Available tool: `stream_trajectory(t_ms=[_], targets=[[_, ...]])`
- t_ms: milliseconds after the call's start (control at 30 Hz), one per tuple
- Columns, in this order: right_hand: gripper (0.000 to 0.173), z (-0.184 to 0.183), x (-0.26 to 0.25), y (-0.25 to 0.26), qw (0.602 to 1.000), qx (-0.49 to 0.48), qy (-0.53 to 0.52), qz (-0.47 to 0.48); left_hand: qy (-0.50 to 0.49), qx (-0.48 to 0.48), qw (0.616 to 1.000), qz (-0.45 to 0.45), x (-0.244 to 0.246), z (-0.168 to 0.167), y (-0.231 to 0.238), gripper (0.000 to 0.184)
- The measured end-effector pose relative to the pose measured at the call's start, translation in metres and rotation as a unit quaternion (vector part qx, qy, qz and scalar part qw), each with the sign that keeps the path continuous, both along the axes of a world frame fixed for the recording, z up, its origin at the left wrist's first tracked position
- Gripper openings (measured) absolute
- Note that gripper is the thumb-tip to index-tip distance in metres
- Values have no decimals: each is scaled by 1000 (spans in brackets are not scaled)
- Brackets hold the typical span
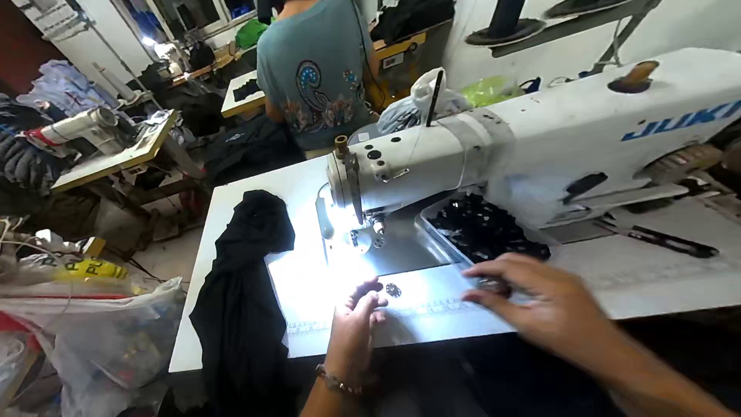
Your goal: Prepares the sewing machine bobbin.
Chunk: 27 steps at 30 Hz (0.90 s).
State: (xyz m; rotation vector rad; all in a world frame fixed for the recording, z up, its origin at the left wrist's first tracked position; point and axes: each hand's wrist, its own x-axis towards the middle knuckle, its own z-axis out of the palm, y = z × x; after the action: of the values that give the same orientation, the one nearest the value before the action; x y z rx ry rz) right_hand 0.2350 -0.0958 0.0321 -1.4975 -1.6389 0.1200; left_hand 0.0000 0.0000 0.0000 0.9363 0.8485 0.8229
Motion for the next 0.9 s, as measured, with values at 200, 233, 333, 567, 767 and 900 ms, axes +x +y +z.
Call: stream_trajectory(t_ms=[200,233,333,567,767,900], targets=[[42,-32,-85,33,995,36,-8,89,32,92,991,-96,-30,13,-12,28],[43,-34,-92,36,995,34,-17,87,44,102,990,-92,-34,13,-12,25],[43,-38,-106,40,996,39,-29,80,67,124,987,-73,-43,9,-11,13],[34,-40,-107,39,992,-5,78,97,65,109,991,-44,-52,0,-4,12],[21,-39,-99,33,978,-58,186,70,75,103,992,-21,-56,-1,2,15],[39,-30,-106,34,919,-146,347,116,151,278,949,19,-53,-3,-3,14]])
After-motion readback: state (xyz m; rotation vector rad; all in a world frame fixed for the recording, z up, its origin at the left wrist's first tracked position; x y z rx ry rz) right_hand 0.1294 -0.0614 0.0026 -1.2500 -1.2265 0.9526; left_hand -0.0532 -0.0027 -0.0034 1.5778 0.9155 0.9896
